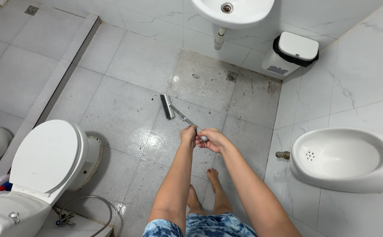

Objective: The person sweeps the bathroom floor with a long-handled brush, then sprays water from a handheld bidet sprayer while scrubbing the floor. The person moves around the toilet, sink, and urinal to clean different areas.

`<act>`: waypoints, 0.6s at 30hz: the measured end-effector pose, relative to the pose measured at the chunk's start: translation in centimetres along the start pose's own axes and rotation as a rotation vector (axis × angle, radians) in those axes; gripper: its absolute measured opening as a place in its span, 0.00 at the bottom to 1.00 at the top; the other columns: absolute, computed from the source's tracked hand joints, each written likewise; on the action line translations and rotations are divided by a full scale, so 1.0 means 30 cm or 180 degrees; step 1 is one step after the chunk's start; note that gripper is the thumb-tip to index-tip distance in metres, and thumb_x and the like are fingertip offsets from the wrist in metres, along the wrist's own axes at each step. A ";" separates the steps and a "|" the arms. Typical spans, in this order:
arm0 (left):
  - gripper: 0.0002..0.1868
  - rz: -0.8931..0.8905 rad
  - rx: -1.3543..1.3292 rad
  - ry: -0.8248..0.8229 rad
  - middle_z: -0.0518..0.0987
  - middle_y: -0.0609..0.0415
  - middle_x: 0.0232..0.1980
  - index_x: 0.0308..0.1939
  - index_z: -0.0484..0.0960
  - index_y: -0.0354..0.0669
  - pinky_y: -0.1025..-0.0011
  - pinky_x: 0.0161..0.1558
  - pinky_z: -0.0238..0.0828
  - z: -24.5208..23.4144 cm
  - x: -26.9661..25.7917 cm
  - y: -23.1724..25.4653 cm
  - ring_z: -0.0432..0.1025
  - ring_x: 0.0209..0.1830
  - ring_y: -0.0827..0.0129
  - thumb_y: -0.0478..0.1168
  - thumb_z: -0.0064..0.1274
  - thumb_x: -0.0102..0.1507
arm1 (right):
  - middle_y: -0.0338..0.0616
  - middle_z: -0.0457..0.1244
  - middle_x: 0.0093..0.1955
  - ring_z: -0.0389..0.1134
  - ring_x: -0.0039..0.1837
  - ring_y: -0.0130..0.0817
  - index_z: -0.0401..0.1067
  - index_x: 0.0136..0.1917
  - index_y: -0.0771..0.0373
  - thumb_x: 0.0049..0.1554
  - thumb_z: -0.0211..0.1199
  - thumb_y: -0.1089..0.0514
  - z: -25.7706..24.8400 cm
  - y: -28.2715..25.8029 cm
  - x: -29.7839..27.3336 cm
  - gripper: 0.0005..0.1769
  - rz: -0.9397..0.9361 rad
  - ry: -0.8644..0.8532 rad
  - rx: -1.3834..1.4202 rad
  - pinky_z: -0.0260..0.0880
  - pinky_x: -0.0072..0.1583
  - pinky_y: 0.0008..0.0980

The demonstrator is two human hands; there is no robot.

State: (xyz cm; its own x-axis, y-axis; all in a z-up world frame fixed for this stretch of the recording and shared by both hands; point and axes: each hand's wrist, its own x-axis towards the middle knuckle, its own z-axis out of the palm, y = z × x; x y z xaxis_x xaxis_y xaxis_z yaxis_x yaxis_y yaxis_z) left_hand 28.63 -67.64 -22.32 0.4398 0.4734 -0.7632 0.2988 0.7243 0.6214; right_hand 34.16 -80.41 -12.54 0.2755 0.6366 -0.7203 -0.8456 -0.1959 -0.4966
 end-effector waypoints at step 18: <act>0.32 -0.0005 -0.0362 -0.0545 0.70 0.61 0.29 0.76 0.61 0.40 0.80 0.19 0.59 0.099 0.123 0.087 0.59 0.18 0.81 0.35 0.47 0.66 | 0.45 0.62 0.47 0.65 0.42 0.29 0.65 0.63 0.71 0.63 0.57 0.62 -0.135 0.015 0.417 0.17 -0.0670 -0.0462 0.1364 0.67 0.42 0.27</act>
State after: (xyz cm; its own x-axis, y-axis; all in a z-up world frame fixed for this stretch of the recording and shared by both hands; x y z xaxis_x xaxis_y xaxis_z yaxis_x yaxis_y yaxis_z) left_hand 33.55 -65.48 -22.99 0.5799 0.3871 -0.7168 0.2062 0.7815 0.5888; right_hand 39.08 -75.56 -23.75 0.4198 0.7325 -0.5358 -0.8986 0.2528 -0.3585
